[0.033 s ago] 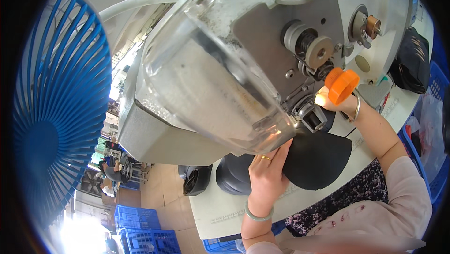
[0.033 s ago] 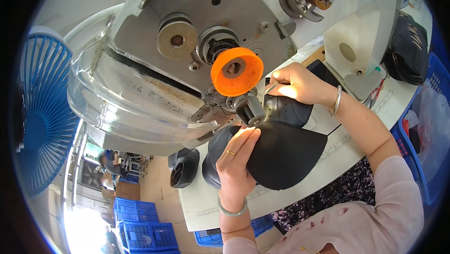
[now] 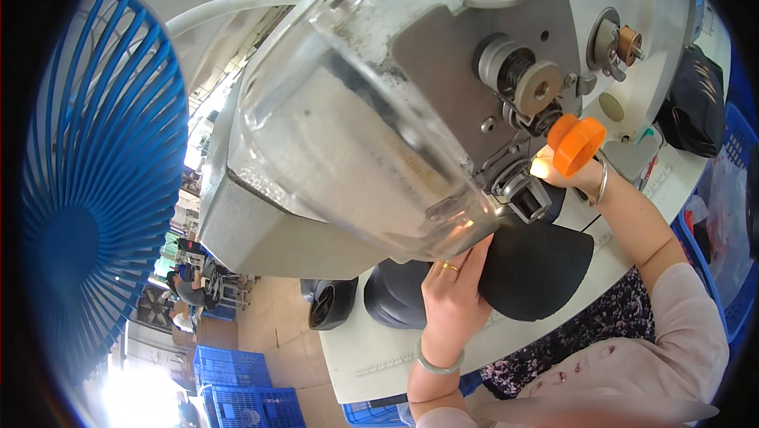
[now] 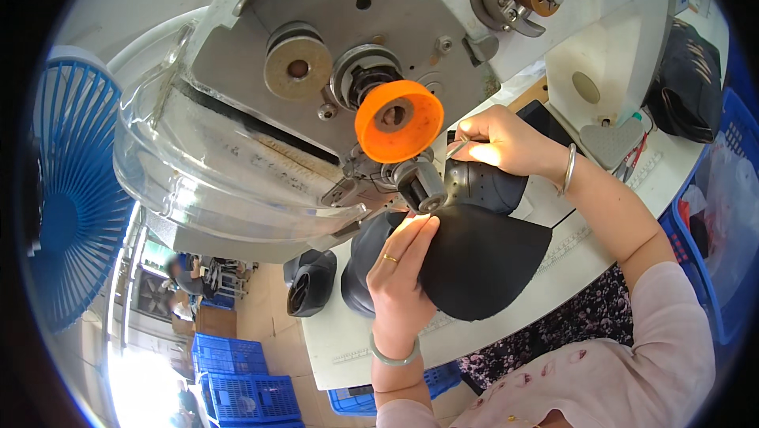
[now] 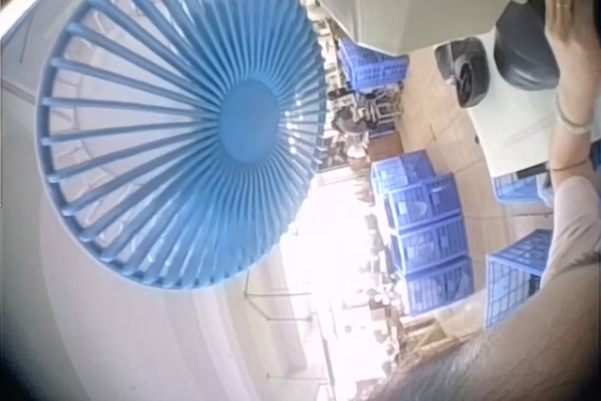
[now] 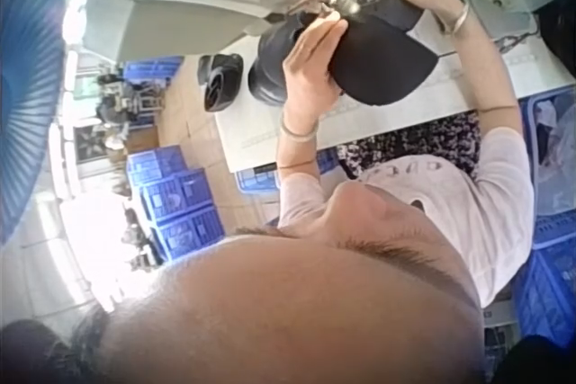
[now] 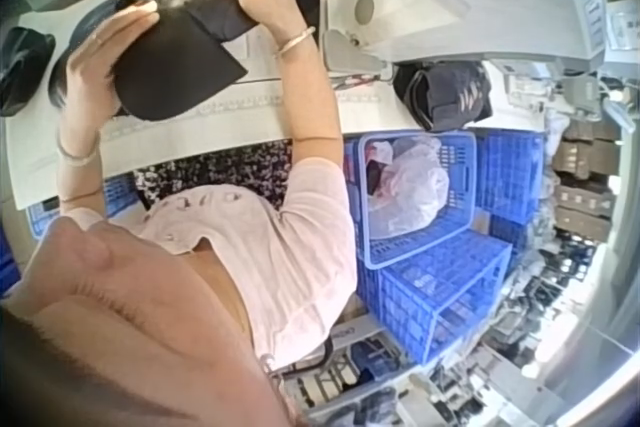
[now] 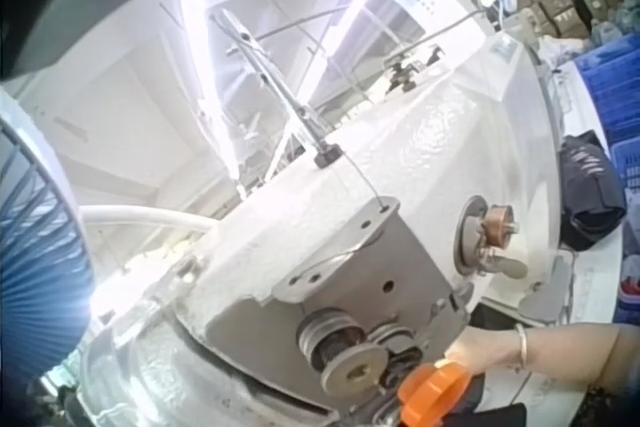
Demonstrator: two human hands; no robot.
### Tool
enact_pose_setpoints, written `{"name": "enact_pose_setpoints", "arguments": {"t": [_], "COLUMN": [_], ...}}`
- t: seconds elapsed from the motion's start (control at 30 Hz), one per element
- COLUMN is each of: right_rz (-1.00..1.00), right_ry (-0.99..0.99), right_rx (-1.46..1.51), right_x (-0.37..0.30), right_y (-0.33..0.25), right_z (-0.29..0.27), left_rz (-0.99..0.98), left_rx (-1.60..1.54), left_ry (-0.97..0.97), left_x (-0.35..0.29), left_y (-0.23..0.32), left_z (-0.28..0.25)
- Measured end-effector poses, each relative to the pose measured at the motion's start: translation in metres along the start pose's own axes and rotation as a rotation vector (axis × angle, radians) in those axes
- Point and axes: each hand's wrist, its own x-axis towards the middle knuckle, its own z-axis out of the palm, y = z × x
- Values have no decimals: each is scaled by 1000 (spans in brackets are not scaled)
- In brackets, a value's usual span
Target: Stitching upper components of a shoe using an industrial sewing machine.
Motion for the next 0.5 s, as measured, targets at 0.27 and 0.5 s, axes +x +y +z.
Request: {"name": "enact_pose_setpoints", "arguments": {"t": [0.27, 0.5], "right_rz": [-18, -30], "right_ry": [14, 24], "right_rx": [6, 15], "right_x": [-1, -1], "right_y": [2, 5], "right_z": [1, 2], "left_rz": [-503, -181], "left_rx": [-515, -73], "left_ry": [147, 19], "left_x": [-4, -12], "left_y": [4, 12], "left_z": [4, 9]}}
